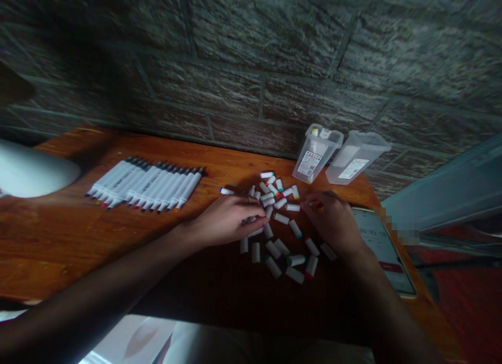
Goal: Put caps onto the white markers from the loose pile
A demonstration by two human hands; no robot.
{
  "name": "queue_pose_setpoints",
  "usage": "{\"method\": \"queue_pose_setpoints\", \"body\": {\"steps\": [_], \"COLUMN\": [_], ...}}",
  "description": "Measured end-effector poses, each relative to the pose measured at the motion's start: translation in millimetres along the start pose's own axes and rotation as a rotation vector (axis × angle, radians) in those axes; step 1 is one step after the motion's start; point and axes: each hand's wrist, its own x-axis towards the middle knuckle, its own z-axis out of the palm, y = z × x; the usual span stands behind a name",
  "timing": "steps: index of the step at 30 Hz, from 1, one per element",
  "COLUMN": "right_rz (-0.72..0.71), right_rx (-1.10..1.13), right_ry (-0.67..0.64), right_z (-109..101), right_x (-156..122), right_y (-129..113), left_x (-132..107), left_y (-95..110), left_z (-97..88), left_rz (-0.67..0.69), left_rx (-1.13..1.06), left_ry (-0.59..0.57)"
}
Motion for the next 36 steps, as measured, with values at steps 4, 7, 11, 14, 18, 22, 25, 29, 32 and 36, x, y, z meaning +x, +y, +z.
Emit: {"method": "queue_pose_setpoints", "body": {"steps": [4,7,11,14,18,22,25,29,32,36], "right_rz": [0.0,-0.006,-0.024,-0.071,-0.135,-0.2,-0.243,-0.299,-0.334,-0.349], "right_rx": [-0.004,-0.031,-0.061,-0.026,0.026,0.058,0.063,0.067,0.075,0.065], "right_ry": [-0.04,-0.037,-0.075,-0.098,-0.149,-0.17,-0.195,-0.224,-0.257,-0.297], "right_z": [1.2,1.8,5.0,8.1,8.8,6.4,4.6,2.0,0.5,0.0], "right_x": [-0.9,-2.0,-2.1,-2.0,-2.4,-2.8,-3.0,-2.5,-1.3,-0.6], "right_y": [1.0,1.7,5.1,6.3,5.2,4.5,5.1,5.4,5.0,5.3], "left_x": [0.4,0.0,-0.9,-0.9,-0.3,0.0,0.3,1.0,1.4,1.9], "left_y": [0.9,0.6,-0.6,-1.2,-1.4,-1.4,-1.2,0.1,0.7,1.0], "left_z": [-0.2,-0.4,0.4,1.4,2.2,2.5,2.5,2.0,1.9,2.0], "left_rz": [-0.009,0.003,-0.005,-0.011,-0.01,-0.017,-0.016,-0.022,-0.018,-0.01], "left_rx": [0.002,0.003,0.011,0.008,0.006,-0.003,-0.014,-0.021,-0.031,-0.036], "left_ry": [-0.001,0.007,-0.006,-0.013,-0.017,-0.02,-0.02,-0.013,-0.001,0.003]}}
